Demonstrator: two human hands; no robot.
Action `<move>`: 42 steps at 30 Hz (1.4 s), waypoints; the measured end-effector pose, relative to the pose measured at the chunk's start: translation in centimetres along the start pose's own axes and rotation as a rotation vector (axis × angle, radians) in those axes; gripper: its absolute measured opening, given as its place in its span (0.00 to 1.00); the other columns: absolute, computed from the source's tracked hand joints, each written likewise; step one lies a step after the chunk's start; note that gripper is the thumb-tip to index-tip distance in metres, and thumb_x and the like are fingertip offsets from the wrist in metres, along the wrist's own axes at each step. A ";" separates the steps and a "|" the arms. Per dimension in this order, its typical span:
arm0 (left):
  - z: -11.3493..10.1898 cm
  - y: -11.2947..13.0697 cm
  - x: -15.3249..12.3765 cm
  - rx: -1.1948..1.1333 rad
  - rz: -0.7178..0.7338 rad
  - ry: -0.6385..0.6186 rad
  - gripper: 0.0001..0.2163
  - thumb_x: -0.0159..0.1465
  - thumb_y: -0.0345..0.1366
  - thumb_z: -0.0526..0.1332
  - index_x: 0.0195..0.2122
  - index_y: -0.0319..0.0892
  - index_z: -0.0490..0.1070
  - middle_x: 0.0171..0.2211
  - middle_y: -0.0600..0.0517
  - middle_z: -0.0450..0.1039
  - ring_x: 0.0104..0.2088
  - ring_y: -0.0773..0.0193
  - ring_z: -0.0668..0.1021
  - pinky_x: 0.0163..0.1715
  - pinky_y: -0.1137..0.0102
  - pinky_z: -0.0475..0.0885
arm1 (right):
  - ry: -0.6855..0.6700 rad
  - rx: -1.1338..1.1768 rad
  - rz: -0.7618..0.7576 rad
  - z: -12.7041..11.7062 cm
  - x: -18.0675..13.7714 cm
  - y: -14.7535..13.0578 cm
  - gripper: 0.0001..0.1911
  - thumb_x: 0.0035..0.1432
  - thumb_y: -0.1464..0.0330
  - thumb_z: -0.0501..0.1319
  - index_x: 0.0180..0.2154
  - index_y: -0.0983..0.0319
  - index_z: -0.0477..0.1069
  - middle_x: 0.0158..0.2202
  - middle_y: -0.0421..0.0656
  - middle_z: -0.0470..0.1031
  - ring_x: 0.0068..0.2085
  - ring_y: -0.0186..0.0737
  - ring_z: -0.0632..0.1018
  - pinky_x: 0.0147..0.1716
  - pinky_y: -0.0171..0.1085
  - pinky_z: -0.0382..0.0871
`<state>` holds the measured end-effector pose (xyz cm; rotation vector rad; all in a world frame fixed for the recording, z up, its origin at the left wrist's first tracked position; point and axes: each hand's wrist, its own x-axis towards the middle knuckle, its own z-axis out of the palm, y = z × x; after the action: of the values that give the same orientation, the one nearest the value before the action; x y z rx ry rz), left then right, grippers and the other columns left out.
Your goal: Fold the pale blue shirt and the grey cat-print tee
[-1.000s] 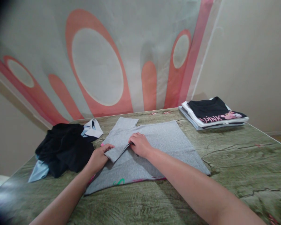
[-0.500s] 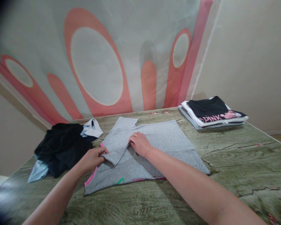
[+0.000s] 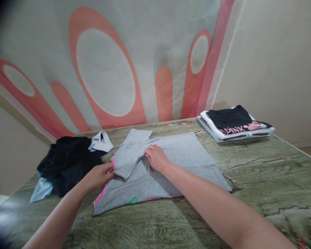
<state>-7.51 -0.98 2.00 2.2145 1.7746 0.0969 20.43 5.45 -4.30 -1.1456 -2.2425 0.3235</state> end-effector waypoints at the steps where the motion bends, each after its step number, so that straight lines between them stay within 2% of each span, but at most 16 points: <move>1: 0.1 0.0 0.0 0.011 0.005 0.029 0.04 0.56 0.33 0.54 0.30 0.44 0.68 0.25 0.55 0.69 0.28 0.61 0.73 0.28 0.71 0.58 | 0.002 0.002 0.000 0.0 0.0 0.1 0.08 0.63 0.74 0.59 0.40 0.59 0.75 0.41 0.43 0.74 0.45 0.42 0.70 0.46 0.40 0.61; 6: 1.5 0.4 0.6 -0.020 0.114 0.255 0.12 0.54 0.29 0.53 0.38 0.44 0.69 0.32 0.53 0.71 0.34 0.61 0.74 0.35 0.70 0.64 | 0.022 0.053 -0.015 0.3 0.0 0.4 0.11 0.62 0.76 0.56 0.40 0.59 0.75 0.41 0.44 0.75 0.45 0.42 0.70 0.47 0.40 0.61; 9: 2.2 0.6 0.9 -0.078 0.164 0.317 0.14 0.53 0.27 0.53 0.39 0.45 0.71 0.36 0.52 0.73 0.38 0.60 0.75 0.39 0.70 0.66 | 0.029 0.078 -0.014 0.1 0.0 0.3 0.09 0.62 0.75 0.58 0.40 0.60 0.74 0.41 0.45 0.75 0.45 0.42 0.70 0.46 0.41 0.62; 12: 2.5 0.7 1.0 -0.131 0.134 0.358 0.14 0.55 0.27 0.53 0.39 0.45 0.72 0.38 0.53 0.76 0.36 0.61 0.76 0.38 0.71 0.67 | -0.009 0.118 -0.043 -0.6 -0.2 0.4 0.09 0.58 0.69 0.63 0.42 0.61 0.73 0.42 0.45 0.75 0.46 0.44 0.71 0.47 0.42 0.62; 18: 2.2 1.1 0.8 -0.176 0.097 0.368 0.10 0.63 0.34 0.52 0.40 0.45 0.72 0.32 0.55 0.76 0.30 0.63 0.75 0.32 0.72 0.65 | -0.161 0.247 -0.118 -2.3 -0.2 1.2 0.20 0.51 0.72 0.66 0.47 0.61 0.71 0.47 0.45 0.75 0.49 0.45 0.72 0.50 0.43 0.62; 24: 2.2 0.6 1.2 -0.134 0.004 0.396 0.11 0.65 0.41 0.52 0.36 0.45 0.72 0.32 0.53 0.76 0.35 0.58 0.77 0.34 0.71 0.65 | -0.105 0.210 -0.147 -1.5 0.0 1.6 0.18 0.49 0.71 0.68 0.44 0.62 0.72 0.46 0.46 0.75 0.49 0.46 0.72 0.50 0.44 0.62; 31: 2.7 0.2 1.6 -0.245 -0.037 0.419 0.14 0.61 0.47 0.58 0.37 0.42 0.73 0.30 0.53 0.74 0.30 0.61 0.76 0.32 0.70 0.67 | -0.073 0.197 -0.138 -0.8 0.0 1.9 0.13 0.52 0.72 0.66 0.42 0.61 0.73 0.44 0.45 0.76 0.47 0.44 0.73 0.48 0.41 0.62; 38: 2.6 0.6 1.6 -0.334 -0.036 0.437 0.12 0.60 0.45 0.58 0.37 0.43 0.71 0.32 0.54 0.75 0.32 0.61 0.77 0.35 0.71 0.68 | -0.070 0.177 -0.121 -0.8 0.0 1.6 0.12 0.54 0.72 0.66 0.42 0.61 0.73 0.44 0.45 0.75 0.47 0.43 0.72 0.48 0.41 0.62; 42: 2.5 0.6 1.6 -0.352 -0.037 0.443 0.11 0.60 0.44 0.57 0.38 0.43 0.71 0.33 0.54 0.76 0.33 0.60 0.78 0.36 0.70 0.69 | -0.008 0.216 -0.133 -1.3 -0.1 1.3 0.12 0.55 0.73 0.65 0.43 0.61 0.72 0.44 0.44 0.75 0.47 0.42 0.72 0.48 0.41 0.62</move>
<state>-5.96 -0.07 -0.37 2.0053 1.8284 0.8804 22.10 6.04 -3.91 -0.8798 -2.2154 0.5032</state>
